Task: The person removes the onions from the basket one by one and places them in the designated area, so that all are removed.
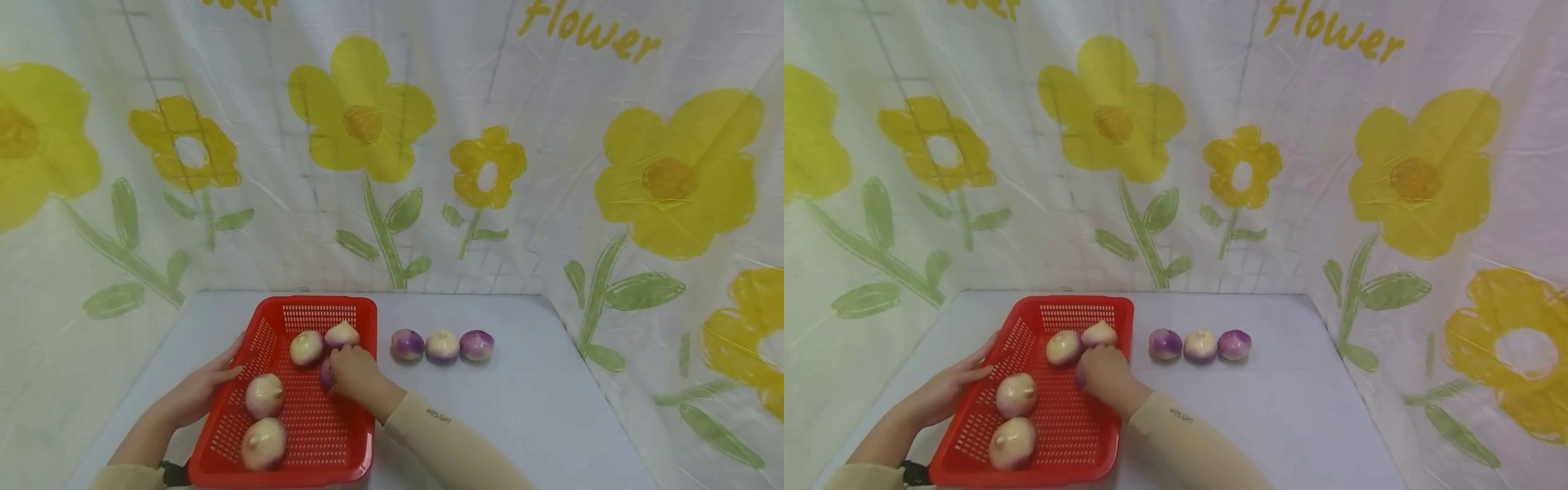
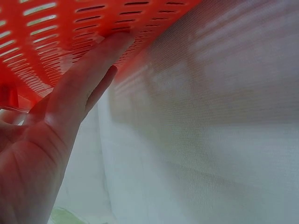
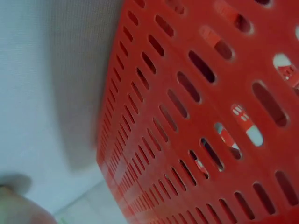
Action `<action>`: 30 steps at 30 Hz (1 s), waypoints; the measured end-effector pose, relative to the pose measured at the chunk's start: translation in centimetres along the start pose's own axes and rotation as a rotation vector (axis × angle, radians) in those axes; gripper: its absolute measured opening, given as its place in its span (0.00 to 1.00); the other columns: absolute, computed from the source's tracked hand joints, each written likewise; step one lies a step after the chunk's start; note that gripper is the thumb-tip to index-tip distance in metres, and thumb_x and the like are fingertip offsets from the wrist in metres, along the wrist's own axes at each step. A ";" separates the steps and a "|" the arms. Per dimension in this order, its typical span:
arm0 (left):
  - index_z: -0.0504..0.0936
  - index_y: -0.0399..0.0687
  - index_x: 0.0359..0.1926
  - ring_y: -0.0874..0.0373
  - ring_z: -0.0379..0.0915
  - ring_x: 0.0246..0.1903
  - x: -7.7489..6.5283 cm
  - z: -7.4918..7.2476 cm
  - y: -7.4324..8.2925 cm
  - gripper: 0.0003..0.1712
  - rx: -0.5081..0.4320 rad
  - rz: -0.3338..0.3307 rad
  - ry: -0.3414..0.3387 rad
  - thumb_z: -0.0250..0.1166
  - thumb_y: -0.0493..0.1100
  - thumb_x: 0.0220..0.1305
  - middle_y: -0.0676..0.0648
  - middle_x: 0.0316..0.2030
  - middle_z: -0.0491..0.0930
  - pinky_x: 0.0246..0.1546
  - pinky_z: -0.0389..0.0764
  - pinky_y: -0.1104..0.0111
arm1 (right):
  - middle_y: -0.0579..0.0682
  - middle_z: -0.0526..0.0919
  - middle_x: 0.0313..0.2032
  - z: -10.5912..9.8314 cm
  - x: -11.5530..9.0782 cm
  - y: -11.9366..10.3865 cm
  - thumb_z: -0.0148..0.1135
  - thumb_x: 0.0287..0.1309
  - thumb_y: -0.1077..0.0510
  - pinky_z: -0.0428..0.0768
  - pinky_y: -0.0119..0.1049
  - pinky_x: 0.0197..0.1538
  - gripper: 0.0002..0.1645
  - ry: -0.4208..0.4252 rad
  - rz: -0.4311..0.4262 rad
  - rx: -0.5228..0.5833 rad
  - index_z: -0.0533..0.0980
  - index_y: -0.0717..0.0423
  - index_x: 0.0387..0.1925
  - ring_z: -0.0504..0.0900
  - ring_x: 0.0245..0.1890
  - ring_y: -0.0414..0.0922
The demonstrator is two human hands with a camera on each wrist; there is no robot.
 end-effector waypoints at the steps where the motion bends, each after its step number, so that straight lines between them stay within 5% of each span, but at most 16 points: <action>1: 0.27 0.73 0.79 0.47 0.49 0.76 0.0 0.1 0.0 0.40 0.000 -0.002 0.001 0.42 0.47 0.82 0.42 0.80 0.22 0.60 0.78 0.61 | 0.46 0.78 0.32 -0.1 0.0 0.0 0.79 0.48 0.44 0.79 0.34 0.36 0.25 -0.008 -0.008 0.019 0.78 0.50 0.42 0.75 0.31 0.41; 6: 0.26 0.73 0.79 0.35 0.32 0.77 0.0 0.2 0.1 0.40 0.002 -0.008 0.010 0.42 0.47 0.82 0.43 0.80 0.21 0.61 0.77 0.62 | 0.47 0.83 0.50 -0.7 0.1 0.7 0.80 0.47 0.44 0.82 0.37 0.53 0.38 0.008 0.003 0.253 0.77 0.49 0.60 0.81 0.44 0.40; 10: 0.26 0.72 0.79 0.41 0.42 0.77 -0.1 0.1 0.3 0.40 0.022 0.004 0.004 0.42 0.47 0.81 0.42 0.80 0.23 0.61 0.77 0.61 | 0.45 0.82 0.55 -1.3 0.1 1.4 0.81 0.45 0.45 0.81 0.40 0.58 0.46 0.013 0.022 0.457 0.72 0.46 0.66 0.80 0.50 0.40; 13: 0.26 0.72 0.79 0.55 0.54 0.74 -0.1 0.1 0.3 0.40 0.019 0.012 -0.010 0.42 0.47 0.82 0.41 0.80 0.23 0.61 0.77 0.60 | 0.44 0.83 0.54 -1.8 -0.1 1.7 0.81 0.45 0.46 0.81 0.39 0.58 0.46 0.012 0.006 0.530 0.72 0.46 0.66 0.80 0.51 0.39; 17: 0.26 0.71 0.79 0.48 0.51 0.75 0.0 0.1 0.3 0.41 0.019 0.013 -0.005 0.43 0.48 0.81 0.41 0.80 0.23 0.61 0.77 0.60 | 0.42 0.83 0.54 -2.5 -0.5 2.1 0.80 0.47 0.44 0.82 0.39 0.56 0.41 0.019 -0.026 0.603 0.75 0.45 0.63 0.80 0.50 0.38; 20: 0.26 0.72 0.79 0.39 0.40 0.77 0.0 0.2 0.4 0.41 0.024 0.007 0.004 0.43 0.48 0.81 0.42 0.80 0.23 0.61 0.77 0.61 | 0.42 0.81 0.57 -2.7 -0.8 2.5 0.78 0.48 0.39 0.83 0.41 0.55 0.43 0.025 -0.028 0.651 0.73 0.44 0.65 0.80 0.53 0.39; 27: 0.26 0.73 0.79 0.63 0.56 0.71 0.0 0.1 0.2 0.40 0.007 0.012 -0.023 0.42 0.47 0.82 0.44 0.80 0.21 0.60 0.76 0.65 | 0.42 0.78 0.62 -4.0 -2.1 3.6 0.75 0.49 0.34 0.83 0.41 0.54 0.46 0.074 -0.056 0.797 0.71 0.40 0.68 0.79 0.56 0.41; 30: 0.27 0.74 0.79 0.59 0.52 0.74 0.0 0.1 0.1 0.40 -0.002 0.008 -0.021 0.41 0.47 0.82 0.45 0.80 0.21 0.60 0.76 0.66 | 0.42 0.77 0.63 -4.6 -2.9 4.2 0.75 0.49 0.34 0.83 0.44 0.55 0.46 0.099 -0.054 0.870 0.71 0.38 0.69 0.77 0.58 0.44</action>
Point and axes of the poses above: each hand's wrist, its own x-axis towards the middle knuckle, its own z-axis out of the palm, y = z × x, the point moved 2 cm from there along x, towards the middle knuckle
